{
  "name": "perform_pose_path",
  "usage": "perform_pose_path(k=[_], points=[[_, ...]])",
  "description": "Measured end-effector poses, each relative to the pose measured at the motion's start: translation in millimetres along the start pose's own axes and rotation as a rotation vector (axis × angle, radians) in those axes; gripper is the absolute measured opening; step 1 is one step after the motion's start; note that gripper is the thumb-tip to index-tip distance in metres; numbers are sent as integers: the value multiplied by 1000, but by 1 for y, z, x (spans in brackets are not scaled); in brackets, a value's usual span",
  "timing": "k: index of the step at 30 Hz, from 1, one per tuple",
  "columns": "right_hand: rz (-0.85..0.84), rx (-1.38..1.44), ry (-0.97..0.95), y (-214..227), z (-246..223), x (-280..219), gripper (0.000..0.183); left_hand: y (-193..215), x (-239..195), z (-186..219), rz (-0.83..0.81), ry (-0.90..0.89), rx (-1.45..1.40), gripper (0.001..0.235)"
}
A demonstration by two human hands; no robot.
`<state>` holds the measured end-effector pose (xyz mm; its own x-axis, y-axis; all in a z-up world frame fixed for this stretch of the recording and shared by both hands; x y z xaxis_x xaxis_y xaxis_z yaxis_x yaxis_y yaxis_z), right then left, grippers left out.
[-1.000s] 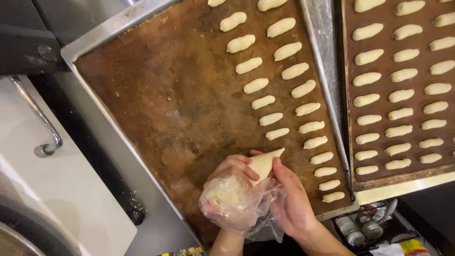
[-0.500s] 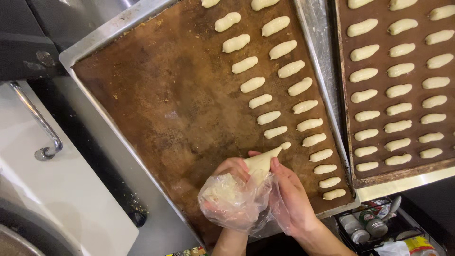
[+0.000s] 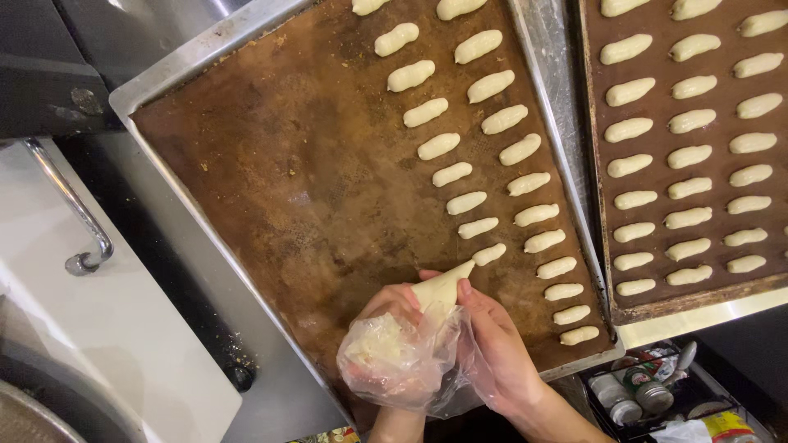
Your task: The person uses a piping bag to squeeze small, uniform dollops of dough onto two metal baking sheets in a commercial kitchen. The person fills the first tray in neat rows, then moves to the second tray and continues piping until both trays are filled.
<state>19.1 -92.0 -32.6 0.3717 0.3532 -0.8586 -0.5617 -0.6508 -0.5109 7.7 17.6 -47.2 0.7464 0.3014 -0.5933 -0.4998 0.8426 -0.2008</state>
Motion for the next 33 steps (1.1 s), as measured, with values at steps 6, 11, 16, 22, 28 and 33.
perform_pose_path(k=[6, 11, 16, 22, 28, 33], points=[[-86, -50, 0, 0, 6, -7, 54, -27, -9, 86, -236, -547, 364, 29], [7, -70, -16, 39, 28, -17, 54, -43, -5, 91, -424, -611, 119, 29], [-37, 136, 71, 70, 39, -15, 33, -46, -21, 52, -201, -550, 429, 36], [112, 83, 3, 78, 40, -16, 32, -34, -12, 26, -138, -286, 334, 38], [113, 72, -37, 63, 38, -18, 35, -18, -17, 15, -73, -137, 273, 35], [45, 64, -9, 58, 43, -16, 35, -17, -20, 28, -146, -292, 370, 37]])
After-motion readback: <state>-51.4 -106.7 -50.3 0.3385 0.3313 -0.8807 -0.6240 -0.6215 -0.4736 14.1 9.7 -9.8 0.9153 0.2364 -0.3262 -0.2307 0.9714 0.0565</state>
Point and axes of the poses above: each hand's wrist, its own x-axis towards the middle knuckle, its own y-axis out of the back of the hand, z = x × y, the point moved 8 cm from there along x, towards the middle knuckle, and after that the axes turned 5 degrees about -y, right-handed, at the moved point
